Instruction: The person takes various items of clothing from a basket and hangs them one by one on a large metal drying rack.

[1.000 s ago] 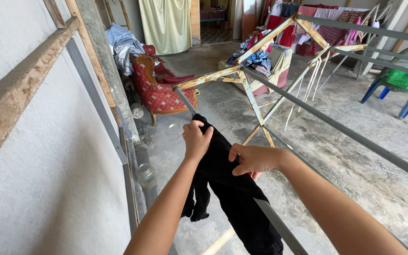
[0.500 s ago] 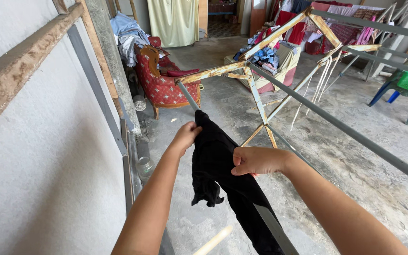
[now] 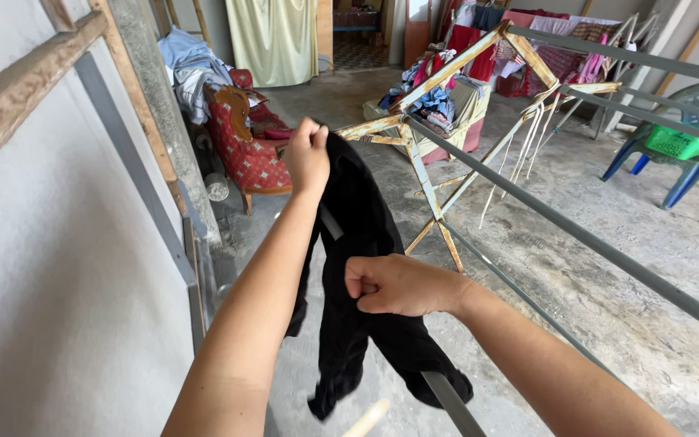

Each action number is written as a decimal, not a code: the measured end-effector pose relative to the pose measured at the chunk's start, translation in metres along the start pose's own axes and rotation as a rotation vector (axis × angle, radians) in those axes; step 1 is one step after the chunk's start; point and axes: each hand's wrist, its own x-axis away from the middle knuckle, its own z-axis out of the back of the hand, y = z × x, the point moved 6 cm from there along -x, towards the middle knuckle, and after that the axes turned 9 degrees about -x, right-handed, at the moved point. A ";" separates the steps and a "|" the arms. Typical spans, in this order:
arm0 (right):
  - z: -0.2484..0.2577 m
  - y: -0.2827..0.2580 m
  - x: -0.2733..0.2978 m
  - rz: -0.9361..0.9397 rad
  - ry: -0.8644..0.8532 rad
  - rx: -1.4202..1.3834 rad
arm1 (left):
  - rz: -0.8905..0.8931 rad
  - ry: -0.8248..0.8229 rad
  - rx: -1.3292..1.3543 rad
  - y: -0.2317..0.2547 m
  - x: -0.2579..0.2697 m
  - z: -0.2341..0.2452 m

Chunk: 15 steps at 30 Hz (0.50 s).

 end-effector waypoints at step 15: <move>0.012 0.032 -0.093 0.083 0.032 -0.189 | -0.174 -0.539 -0.314 -0.115 0.045 -0.053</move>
